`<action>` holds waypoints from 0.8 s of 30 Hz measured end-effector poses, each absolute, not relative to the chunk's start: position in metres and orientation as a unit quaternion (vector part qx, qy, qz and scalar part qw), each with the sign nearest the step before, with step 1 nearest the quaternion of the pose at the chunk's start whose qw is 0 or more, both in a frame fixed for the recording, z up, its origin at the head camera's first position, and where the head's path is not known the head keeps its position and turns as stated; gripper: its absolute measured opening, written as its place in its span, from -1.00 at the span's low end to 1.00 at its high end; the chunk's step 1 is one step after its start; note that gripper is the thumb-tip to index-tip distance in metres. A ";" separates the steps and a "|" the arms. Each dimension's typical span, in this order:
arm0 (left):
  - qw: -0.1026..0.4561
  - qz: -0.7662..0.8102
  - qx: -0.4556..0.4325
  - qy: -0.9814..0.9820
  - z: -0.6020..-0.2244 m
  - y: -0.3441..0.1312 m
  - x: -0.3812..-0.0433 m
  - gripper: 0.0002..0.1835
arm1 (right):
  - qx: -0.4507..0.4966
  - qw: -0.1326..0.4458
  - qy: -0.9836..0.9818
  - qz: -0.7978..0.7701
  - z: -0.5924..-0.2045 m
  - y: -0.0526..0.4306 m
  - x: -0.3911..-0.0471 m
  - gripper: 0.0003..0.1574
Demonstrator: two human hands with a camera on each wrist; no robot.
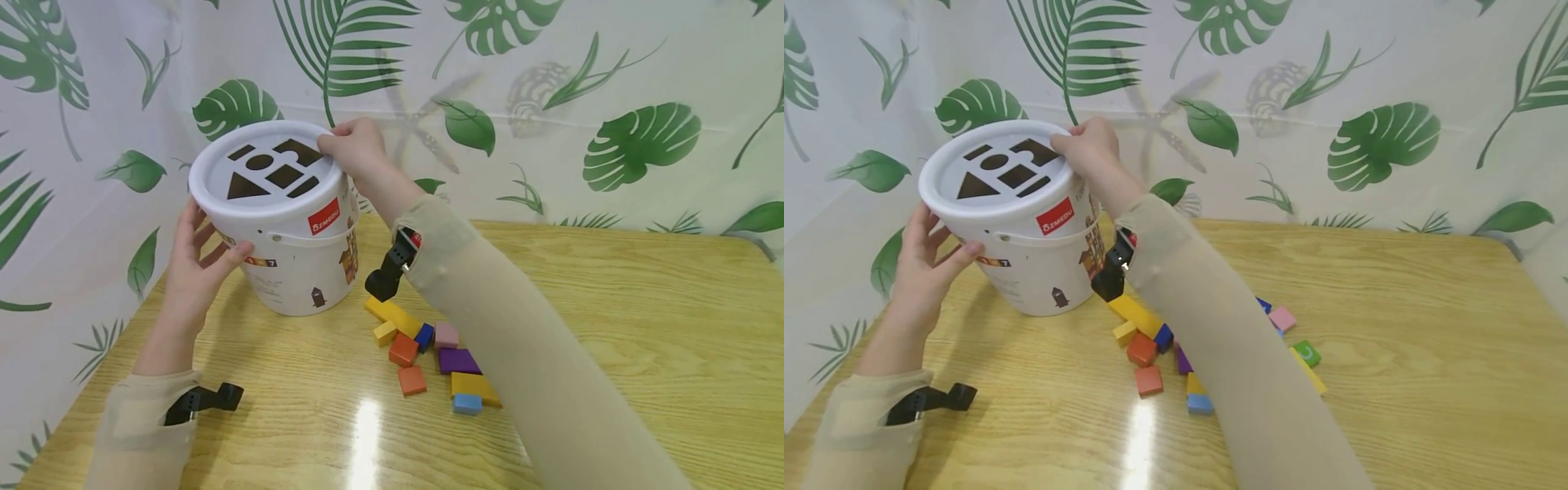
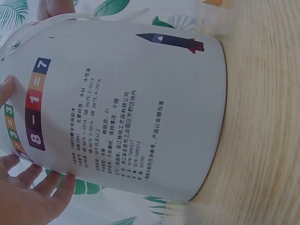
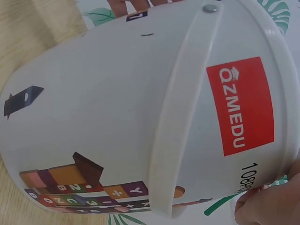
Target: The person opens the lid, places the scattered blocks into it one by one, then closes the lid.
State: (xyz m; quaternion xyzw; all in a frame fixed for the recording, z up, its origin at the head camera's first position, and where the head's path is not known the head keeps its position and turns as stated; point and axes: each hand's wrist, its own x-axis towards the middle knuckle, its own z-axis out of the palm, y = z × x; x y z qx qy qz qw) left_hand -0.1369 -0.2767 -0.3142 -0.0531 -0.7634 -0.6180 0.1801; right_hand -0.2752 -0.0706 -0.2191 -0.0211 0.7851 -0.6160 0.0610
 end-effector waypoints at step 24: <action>0.168 -0.614 -0.038 -0.770 -0.312 -0.275 -0.132 -0.05 | -0.028 -0.027 0.808 -0.588 -0.211 -0.069 -0.268 -0.75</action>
